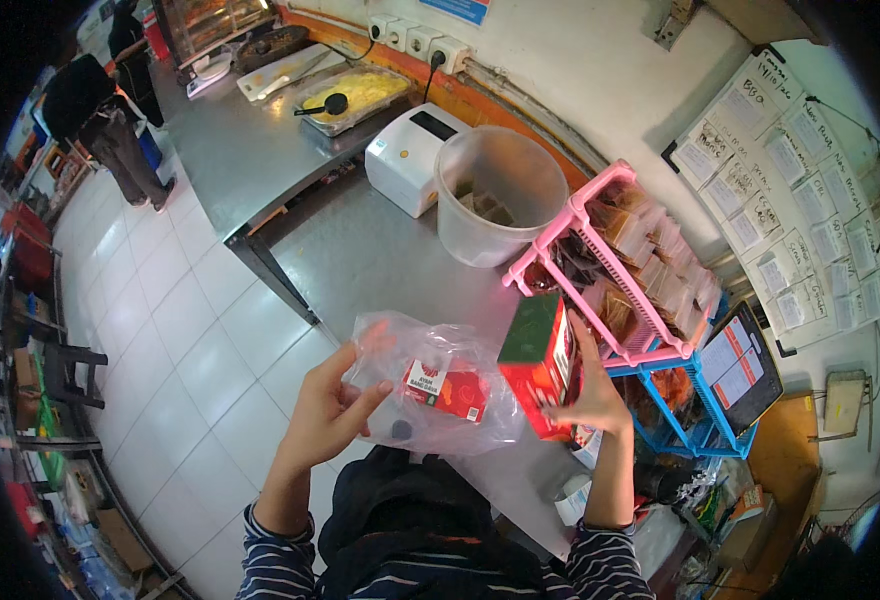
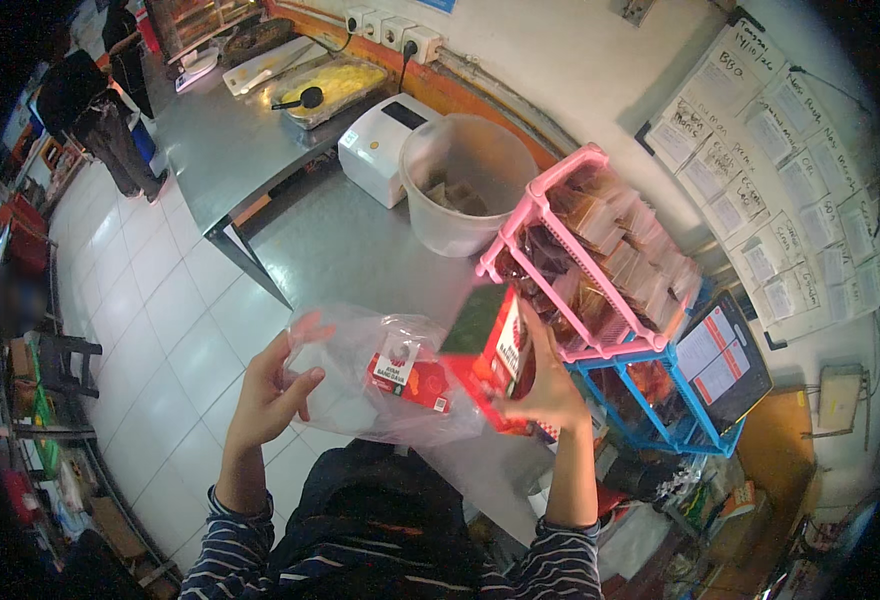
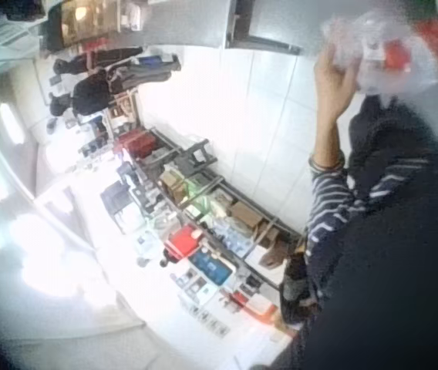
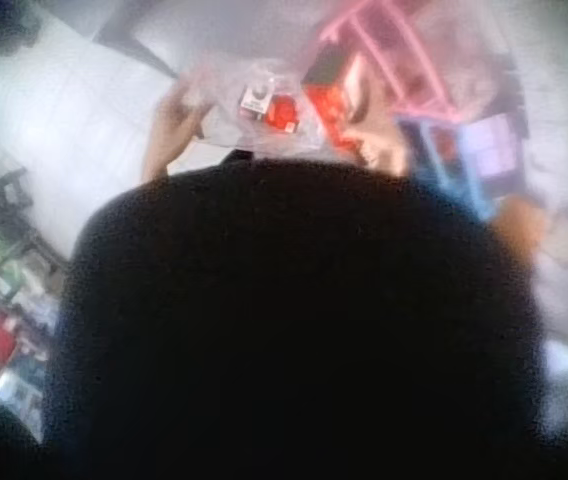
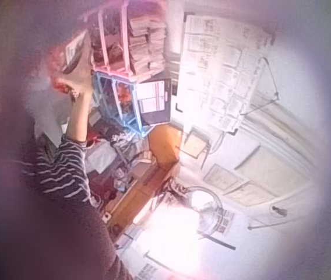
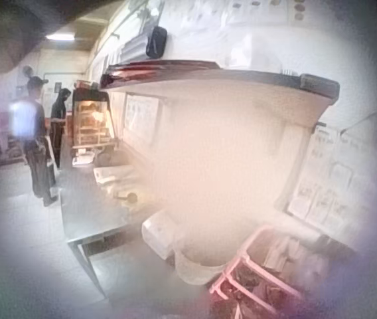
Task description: The person scoops yellow food from a container into a plastic bag, then places fried chicken pieces into a box. They write on a receipt, place the receipt and food items into a plastic bag, and seal it.
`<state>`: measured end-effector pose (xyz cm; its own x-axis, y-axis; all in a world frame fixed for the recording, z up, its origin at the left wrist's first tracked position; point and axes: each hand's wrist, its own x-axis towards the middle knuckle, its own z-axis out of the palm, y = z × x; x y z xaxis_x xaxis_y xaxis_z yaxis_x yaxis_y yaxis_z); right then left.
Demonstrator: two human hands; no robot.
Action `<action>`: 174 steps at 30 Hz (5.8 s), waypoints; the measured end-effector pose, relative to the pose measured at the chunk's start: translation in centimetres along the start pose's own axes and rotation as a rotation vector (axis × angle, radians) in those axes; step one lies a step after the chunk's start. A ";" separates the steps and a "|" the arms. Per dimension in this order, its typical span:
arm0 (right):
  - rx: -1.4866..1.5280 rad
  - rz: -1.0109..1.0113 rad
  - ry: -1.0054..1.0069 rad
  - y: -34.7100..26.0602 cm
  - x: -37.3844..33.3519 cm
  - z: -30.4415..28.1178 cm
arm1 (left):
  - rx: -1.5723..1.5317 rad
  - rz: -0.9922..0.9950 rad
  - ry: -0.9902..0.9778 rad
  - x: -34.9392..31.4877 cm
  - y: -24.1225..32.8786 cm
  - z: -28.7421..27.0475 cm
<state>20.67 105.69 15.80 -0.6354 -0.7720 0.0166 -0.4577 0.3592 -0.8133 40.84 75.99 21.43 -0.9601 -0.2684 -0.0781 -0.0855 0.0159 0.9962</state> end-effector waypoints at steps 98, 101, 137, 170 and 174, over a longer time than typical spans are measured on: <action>0.302 0.225 0.578 6.0 -0.6 16.5 | 0.341 0.638 -0.750 2.3 -1.2 15.3; 0.267 0.217 0.487 12.7 -1.2 20.2 | 0.303 0.982 -0.783 6.0 -4.8 10.1; 0.207 0.391 0.998 7.4 -11.1 16.2 | 0.795 1.421 -0.724 6.2 -17.8 18.9; -0.821 1.251 0.115 24.5 -28.9 -3.3 | 0.491 0.303 -0.225 2.2 -19.5 22.1; -0.898 1.194 0.169 21.3 -28.9 -4.1 | 0.257 0.194 -0.492 1.1 -17.8 21.9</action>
<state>26.71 137.77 0.43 -0.9331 0.2442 -0.2641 0.1884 0.9572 0.2197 35.48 96.48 2.80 -0.9701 0.2401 0.0346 0.1009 0.2700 0.9576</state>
